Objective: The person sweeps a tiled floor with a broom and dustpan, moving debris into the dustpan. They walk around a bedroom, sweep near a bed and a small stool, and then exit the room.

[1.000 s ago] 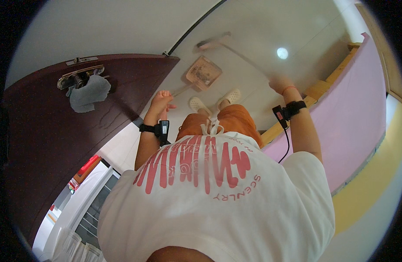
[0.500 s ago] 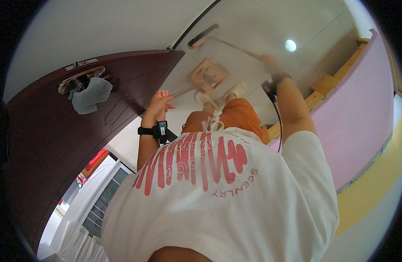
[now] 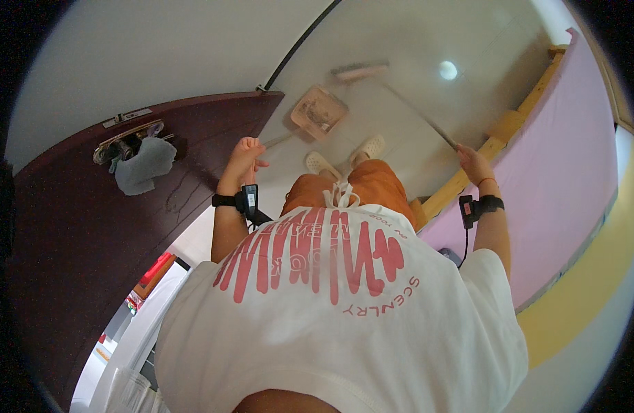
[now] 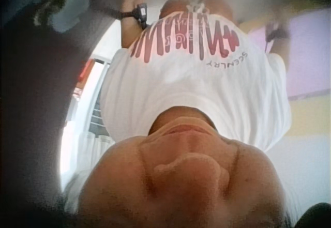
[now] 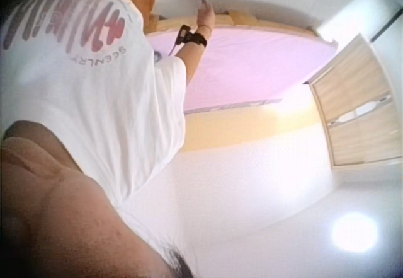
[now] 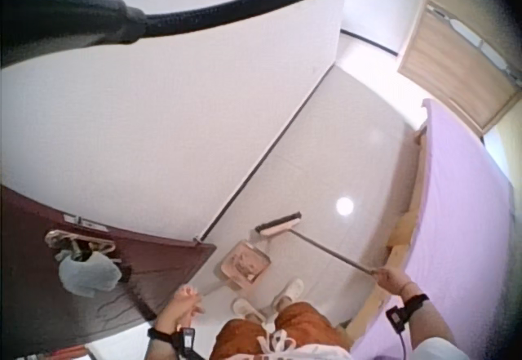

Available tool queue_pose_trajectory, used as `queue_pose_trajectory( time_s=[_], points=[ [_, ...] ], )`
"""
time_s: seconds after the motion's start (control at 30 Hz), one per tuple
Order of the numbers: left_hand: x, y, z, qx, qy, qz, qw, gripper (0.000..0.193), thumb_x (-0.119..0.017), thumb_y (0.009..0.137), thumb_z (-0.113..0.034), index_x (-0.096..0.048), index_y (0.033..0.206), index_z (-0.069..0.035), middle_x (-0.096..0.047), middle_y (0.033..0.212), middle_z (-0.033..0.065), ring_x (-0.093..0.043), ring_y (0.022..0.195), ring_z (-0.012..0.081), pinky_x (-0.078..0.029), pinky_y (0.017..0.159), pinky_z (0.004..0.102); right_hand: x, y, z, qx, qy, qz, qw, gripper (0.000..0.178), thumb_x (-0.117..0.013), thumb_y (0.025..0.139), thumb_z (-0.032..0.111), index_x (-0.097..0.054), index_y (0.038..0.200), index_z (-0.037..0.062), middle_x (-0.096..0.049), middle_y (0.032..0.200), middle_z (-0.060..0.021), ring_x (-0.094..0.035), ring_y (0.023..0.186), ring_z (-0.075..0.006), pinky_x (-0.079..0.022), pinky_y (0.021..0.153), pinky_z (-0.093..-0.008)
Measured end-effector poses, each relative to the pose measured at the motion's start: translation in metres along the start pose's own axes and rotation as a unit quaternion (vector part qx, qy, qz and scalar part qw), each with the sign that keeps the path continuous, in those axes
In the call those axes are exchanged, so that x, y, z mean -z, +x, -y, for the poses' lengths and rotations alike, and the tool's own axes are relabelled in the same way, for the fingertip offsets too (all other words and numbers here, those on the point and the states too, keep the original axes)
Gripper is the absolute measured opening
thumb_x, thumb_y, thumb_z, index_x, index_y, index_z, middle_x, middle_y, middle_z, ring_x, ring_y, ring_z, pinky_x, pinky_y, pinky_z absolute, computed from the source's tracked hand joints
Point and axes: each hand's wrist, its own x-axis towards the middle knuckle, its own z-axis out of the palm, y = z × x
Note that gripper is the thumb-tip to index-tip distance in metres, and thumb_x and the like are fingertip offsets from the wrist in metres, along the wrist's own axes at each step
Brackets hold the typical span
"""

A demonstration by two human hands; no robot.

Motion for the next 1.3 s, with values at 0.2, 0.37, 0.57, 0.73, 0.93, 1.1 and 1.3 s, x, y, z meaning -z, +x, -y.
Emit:
queue_pose_trajectory(
  time_s=[0.2,0.37,0.57,0.73,0.93,1.1,1.3],
  points=[
    [0.007,0.008,0.001,-0.009,0.02,0.0,1.0,0.026,-0.062,0.082,-0.019,-0.043,0.096,-0.009,-0.051,0.085,0.002,-0.059,0.057,0.0171,-0.04,0.045,0.025,-0.063,0.037,0.024,0.172,-0.429,-0.049,0.885,0.031,-0.038,0.089,0.023,-0.056,0.11,0.0094,-0.055,0.106,-0.0004,-0.045,0.112,-0.0172,-0.035,0.096,-0.033],
    [0.008,0.023,-0.002,-0.032,0.042,0.056,0.997,0.03,-0.064,0.081,-0.021,-0.044,0.098,-0.007,-0.052,0.086,0.0036,-0.059,0.057,0.0163,-0.041,0.047,0.0256,-0.05,0.101,0.099,0.068,-0.181,0.091,0.977,0.034,-0.033,0.092,0.041,-0.054,0.108,0.019,-0.054,0.081,-0.0018,-0.048,0.087,-0.014,-0.036,0.081,-0.0355],
    [0.021,0.03,0.031,-0.071,-0.015,0.148,0.986,0.036,-0.067,0.078,-0.019,-0.046,0.103,-0.003,-0.054,0.087,0.0057,-0.058,0.067,0.0143,-0.043,0.051,0.0242,0.041,0.069,0.274,-0.344,0.567,0.081,0.744,0.034,-0.037,0.091,0.038,-0.047,0.118,0.0195,-0.049,0.066,-0.0036,-0.04,0.045,-0.0145,-0.034,0.038,-0.029],
    [0.025,0.024,0.025,-0.065,-0.041,0.239,0.968,0.034,-0.067,0.079,-0.017,-0.047,0.104,-0.006,-0.054,0.089,0.0063,-0.058,0.074,0.015,-0.045,0.057,0.0248,0.084,0.003,0.373,-0.327,0.709,0.099,0.617,0.038,-0.046,0.09,0.03,-0.048,0.123,0.011,-0.047,0.066,-0.0004,-0.04,0.046,-0.0116,-0.035,0.04,-0.0253],
    [0.044,0.026,0.034,-0.021,-0.072,0.286,0.955,0.028,-0.065,0.081,-0.016,-0.047,0.1,-0.008,-0.053,0.092,0.0065,-0.059,0.075,0.0169,-0.046,0.054,0.0235,0.124,-0.054,0.416,-0.35,0.693,0.018,0.631,0.045,-0.052,0.088,0.034,-0.048,0.123,0.006,-0.051,0.067,0.0006,-0.044,0.049,-0.0078,-0.034,0.038,-0.0228],
    [0.078,0.013,0.04,-0.037,-0.09,0.245,0.965,0.03,-0.066,0.081,-0.02,-0.045,0.099,-0.009,-0.051,0.087,0.0047,-0.06,0.076,0.0166,-0.045,0.049,0.0224,0.057,-0.019,0.415,-0.318,0.681,-0.101,0.652,0.039,-0.051,0.088,0.034,-0.051,0.118,0.0091,-0.049,0.064,0.0009,-0.042,0.045,-0.0094,-0.035,0.037,-0.0249],
    [0.106,0.008,0.063,-0.021,-0.119,0.243,0.962,0.034,-0.068,0.081,-0.023,-0.044,0.102,-0.01,-0.052,0.088,0.0049,-0.06,0.076,0.0169,-0.045,0.049,0.0212,0.074,0.071,0.391,-0.336,0.564,-0.033,0.754,0.035,-0.046,0.089,0.029,-0.051,0.119,0.0116,-0.051,0.062,-0.0028,-0.044,0.042,-0.0122,-0.038,0.036,-0.0287]
  ],
)
